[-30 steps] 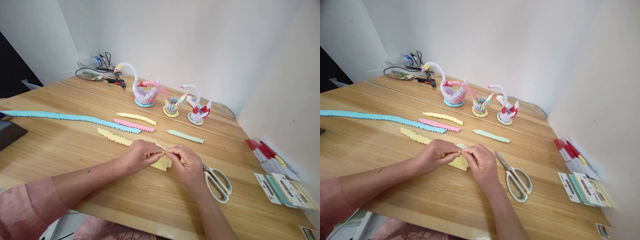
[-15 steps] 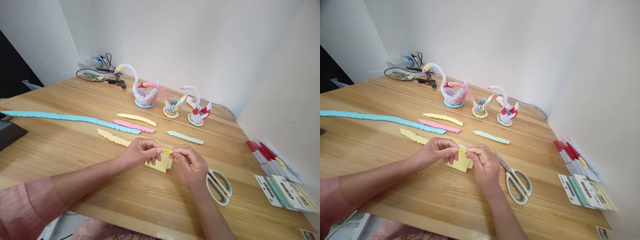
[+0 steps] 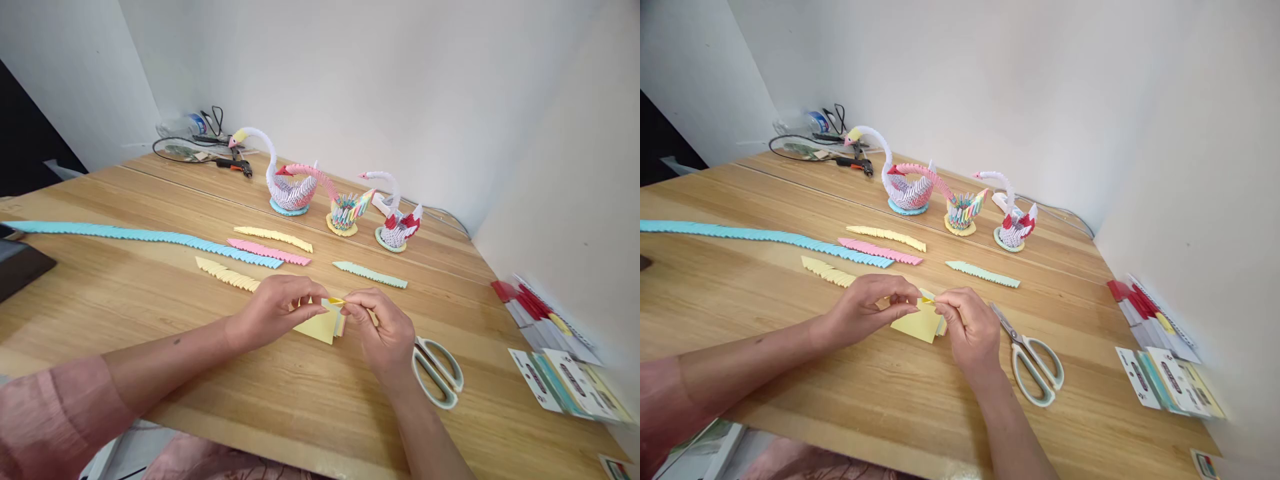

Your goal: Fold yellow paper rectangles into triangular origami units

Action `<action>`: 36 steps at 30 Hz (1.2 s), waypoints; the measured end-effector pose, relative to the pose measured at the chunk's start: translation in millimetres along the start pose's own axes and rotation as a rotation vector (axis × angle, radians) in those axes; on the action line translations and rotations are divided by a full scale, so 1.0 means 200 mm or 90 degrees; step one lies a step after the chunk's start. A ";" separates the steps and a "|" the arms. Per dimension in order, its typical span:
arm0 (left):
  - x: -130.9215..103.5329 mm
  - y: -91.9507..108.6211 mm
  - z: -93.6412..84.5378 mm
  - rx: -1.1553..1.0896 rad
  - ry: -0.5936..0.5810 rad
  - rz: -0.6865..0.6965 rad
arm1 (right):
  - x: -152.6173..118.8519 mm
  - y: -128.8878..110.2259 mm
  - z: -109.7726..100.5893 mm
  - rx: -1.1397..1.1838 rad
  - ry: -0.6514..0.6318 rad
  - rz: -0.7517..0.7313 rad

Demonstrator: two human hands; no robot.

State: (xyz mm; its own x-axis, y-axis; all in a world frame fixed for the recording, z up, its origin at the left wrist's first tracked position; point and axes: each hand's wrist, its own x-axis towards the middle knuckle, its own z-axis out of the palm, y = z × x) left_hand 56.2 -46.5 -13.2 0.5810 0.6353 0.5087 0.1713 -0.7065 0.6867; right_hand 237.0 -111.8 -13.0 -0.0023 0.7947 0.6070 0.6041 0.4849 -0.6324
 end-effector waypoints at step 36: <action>0.00 0.01 0.05 -0.066 -0.051 -0.176 | -0.03 0.00 0.07 0.058 0.016 0.065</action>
State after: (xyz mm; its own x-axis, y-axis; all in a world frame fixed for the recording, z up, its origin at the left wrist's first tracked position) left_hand 64.8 -51.9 -16.6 0.5856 0.7693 0.2554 0.2521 -0.4723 0.8446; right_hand 226.4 -111.5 -23.4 0.0763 0.8323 0.5491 0.5248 0.4347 -0.7318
